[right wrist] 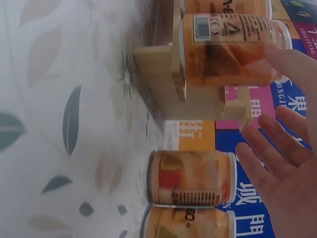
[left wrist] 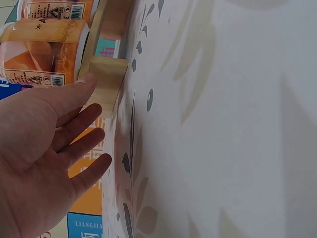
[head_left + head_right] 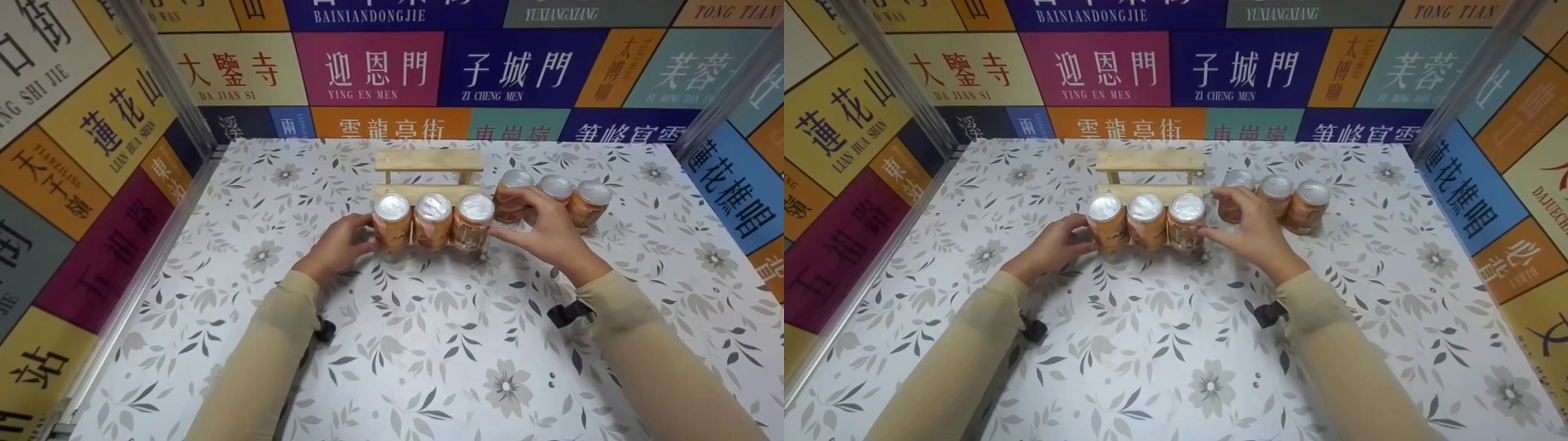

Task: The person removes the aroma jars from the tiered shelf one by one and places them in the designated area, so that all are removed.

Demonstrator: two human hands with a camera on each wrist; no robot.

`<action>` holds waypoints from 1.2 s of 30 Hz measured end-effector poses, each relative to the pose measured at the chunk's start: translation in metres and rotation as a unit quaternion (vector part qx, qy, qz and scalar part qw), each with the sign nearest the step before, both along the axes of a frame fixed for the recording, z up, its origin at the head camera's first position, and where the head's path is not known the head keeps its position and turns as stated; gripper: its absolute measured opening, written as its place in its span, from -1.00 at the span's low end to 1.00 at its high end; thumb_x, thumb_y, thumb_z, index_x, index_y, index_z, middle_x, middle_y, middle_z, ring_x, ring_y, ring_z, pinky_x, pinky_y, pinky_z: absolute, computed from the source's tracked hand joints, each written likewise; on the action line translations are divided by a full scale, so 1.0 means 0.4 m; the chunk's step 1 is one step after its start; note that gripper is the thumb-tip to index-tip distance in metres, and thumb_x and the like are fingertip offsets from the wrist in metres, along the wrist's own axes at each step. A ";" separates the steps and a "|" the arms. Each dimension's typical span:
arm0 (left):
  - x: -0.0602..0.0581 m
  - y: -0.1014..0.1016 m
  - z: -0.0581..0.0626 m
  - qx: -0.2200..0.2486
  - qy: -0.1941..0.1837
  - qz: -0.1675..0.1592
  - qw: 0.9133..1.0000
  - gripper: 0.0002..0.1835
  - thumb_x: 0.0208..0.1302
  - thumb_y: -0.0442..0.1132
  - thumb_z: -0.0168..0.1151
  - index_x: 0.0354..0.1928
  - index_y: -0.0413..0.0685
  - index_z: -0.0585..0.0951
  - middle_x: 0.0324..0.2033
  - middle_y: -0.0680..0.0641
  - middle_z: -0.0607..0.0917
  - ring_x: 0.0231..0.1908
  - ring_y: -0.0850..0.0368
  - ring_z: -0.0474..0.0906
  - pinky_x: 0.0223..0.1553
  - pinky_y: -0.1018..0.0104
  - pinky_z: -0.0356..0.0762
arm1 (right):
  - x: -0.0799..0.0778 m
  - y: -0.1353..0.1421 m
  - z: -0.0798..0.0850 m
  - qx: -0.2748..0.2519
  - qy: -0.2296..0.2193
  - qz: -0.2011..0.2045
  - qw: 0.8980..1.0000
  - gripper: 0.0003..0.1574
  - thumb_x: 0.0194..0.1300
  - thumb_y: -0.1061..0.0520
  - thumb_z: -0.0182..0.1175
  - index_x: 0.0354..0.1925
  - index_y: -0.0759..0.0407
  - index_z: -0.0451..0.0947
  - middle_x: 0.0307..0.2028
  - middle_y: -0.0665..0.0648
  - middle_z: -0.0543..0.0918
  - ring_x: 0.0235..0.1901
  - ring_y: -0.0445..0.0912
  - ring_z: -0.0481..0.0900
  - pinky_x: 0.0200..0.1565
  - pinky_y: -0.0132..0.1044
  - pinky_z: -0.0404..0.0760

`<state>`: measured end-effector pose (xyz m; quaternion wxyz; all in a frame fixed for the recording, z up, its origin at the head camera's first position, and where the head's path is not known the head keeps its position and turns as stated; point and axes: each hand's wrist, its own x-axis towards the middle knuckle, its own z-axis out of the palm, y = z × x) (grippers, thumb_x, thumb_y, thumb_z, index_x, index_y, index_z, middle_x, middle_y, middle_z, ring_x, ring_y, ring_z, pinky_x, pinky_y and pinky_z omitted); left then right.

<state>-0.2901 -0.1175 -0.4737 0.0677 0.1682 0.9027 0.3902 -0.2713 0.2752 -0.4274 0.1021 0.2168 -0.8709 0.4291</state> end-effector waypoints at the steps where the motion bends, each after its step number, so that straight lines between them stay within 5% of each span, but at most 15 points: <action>1: 0.000 0.000 0.000 0.000 0.000 0.001 1.000 -0.38 0.32 -0.16 0.44 0.41 0.01 0.51 0.27 -0.03 0.62 0.37 0.03 0.47 0.52 0.10 0.32 | 0.000 -0.006 -0.001 -0.005 0.000 0.003 1.000 -0.18 0.12 0.04 0.59 0.32 0.05 0.53 0.16 0.07 0.63 0.10 -0.09 0.65 0.17 -0.45 0.63; 22: 0.005 -0.001 0.005 0.018 -0.017 0.001 1.000 -0.33 0.31 -0.26 0.42 0.45 -0.07 0.45 0.33 -0.09 0.58 0.38 -0.01 0.48 0.51 0.11 0.34 | -0.005 -0.082 -0.016 -0.019 0.021 -0.008 1.000 -0.09 -0.02 0.06 0.67 0.30 0.09 0.55 0.11 0.09 0.66 -0.06 -0.28 0.67 0.00 -0.59 0.64; 36: 0.007 -0.002 0.005 -0.001 0.006 -0.002 1.000 -0.39 0.36 -0.21 0.39 0.43 -0.04 0.48 0.29 -0.08 0.61 0.39 -0.02 0.45 0.54 0.08 0.29 | 0.009 -0.018 -0.016 -0.069 0.025 -0.041 0.996 -0.16 -0.07 0.28 0.66 0.20 0.26 0.58 0.03 0.21 0.71 -0.05 -0.23 0.67 0.01 -0.57 0.66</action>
